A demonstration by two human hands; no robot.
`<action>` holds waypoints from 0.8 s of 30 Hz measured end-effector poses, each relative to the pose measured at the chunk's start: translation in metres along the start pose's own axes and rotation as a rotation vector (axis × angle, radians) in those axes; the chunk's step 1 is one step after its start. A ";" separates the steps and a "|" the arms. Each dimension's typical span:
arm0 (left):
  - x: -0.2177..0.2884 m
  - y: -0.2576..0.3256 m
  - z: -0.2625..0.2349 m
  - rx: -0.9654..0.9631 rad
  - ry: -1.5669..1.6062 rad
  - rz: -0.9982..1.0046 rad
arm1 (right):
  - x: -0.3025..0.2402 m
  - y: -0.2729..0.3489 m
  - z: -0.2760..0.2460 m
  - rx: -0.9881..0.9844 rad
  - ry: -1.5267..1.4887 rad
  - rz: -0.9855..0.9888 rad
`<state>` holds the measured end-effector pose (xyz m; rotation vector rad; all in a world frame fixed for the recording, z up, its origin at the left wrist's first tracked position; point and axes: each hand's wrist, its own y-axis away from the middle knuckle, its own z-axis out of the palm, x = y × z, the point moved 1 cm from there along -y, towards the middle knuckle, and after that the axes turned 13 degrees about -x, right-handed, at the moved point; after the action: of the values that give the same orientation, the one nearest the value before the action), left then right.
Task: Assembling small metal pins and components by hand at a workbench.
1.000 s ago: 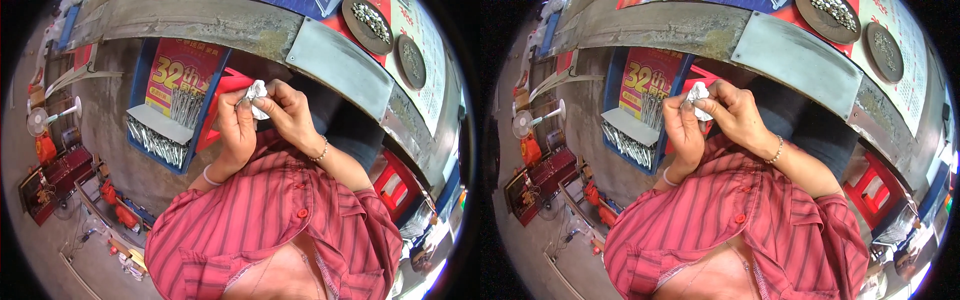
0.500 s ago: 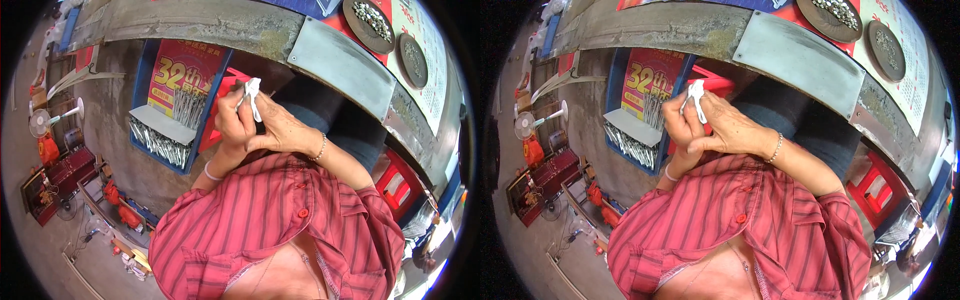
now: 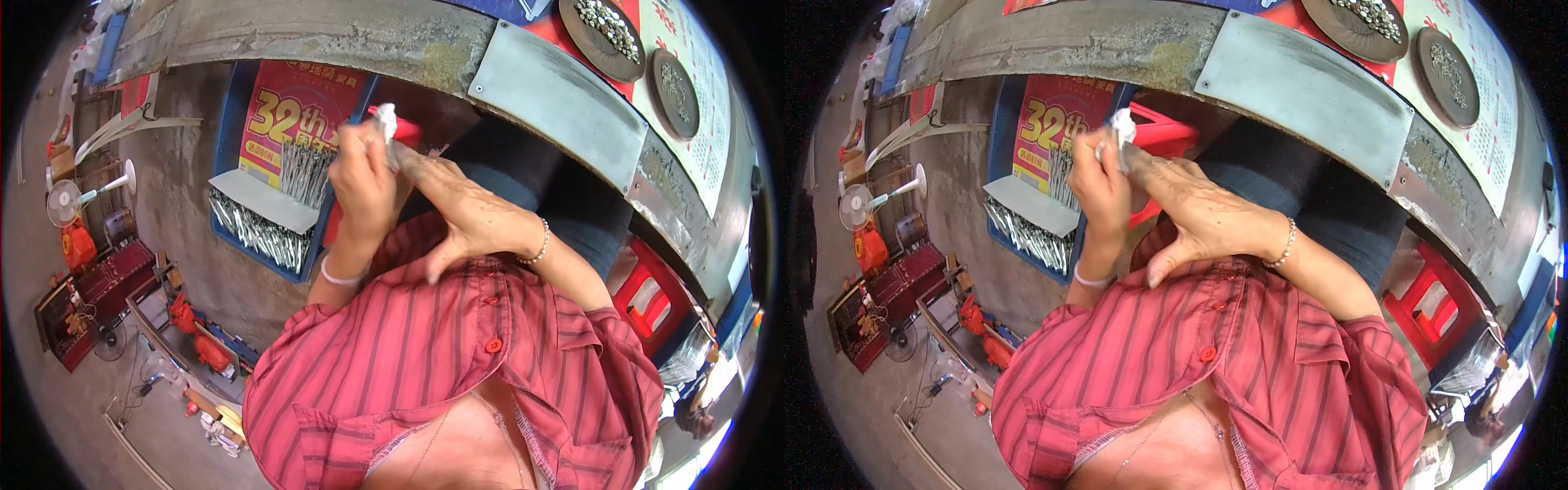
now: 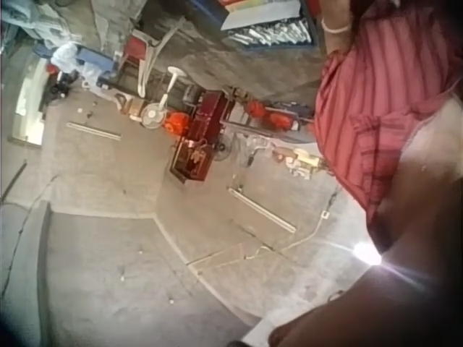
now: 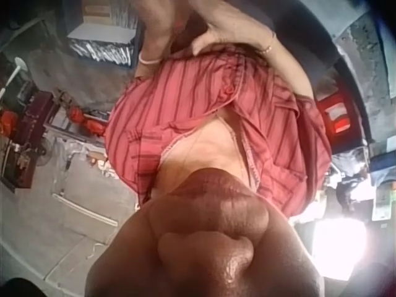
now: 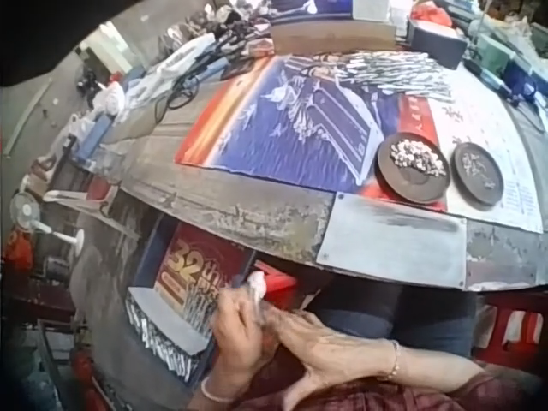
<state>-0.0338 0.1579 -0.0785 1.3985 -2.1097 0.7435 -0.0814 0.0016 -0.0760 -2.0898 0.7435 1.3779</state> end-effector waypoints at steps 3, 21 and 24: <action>-0.036 -0.001 -0.006 0.052 0.399 -0.143 | -0.008 0.001 -0.008 -0.039 -0.483 0.000; -0.108 -0.052 -0.065 0.005 0.189 -0.233 | 0.018 0.005 -0.008 -0.234 -1.666 -0.759; -0.156 -0.080 -0.072 -0.118 -0.127 -0.221 | 0.012 0.021 -0.015 -0.121 -1.564 -0.518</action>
<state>0.1025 0.2834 -0.1167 1.6167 -2.0124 0.4464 -0.0826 -0.0254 -0.0853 -0.6106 -0.4998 2.0743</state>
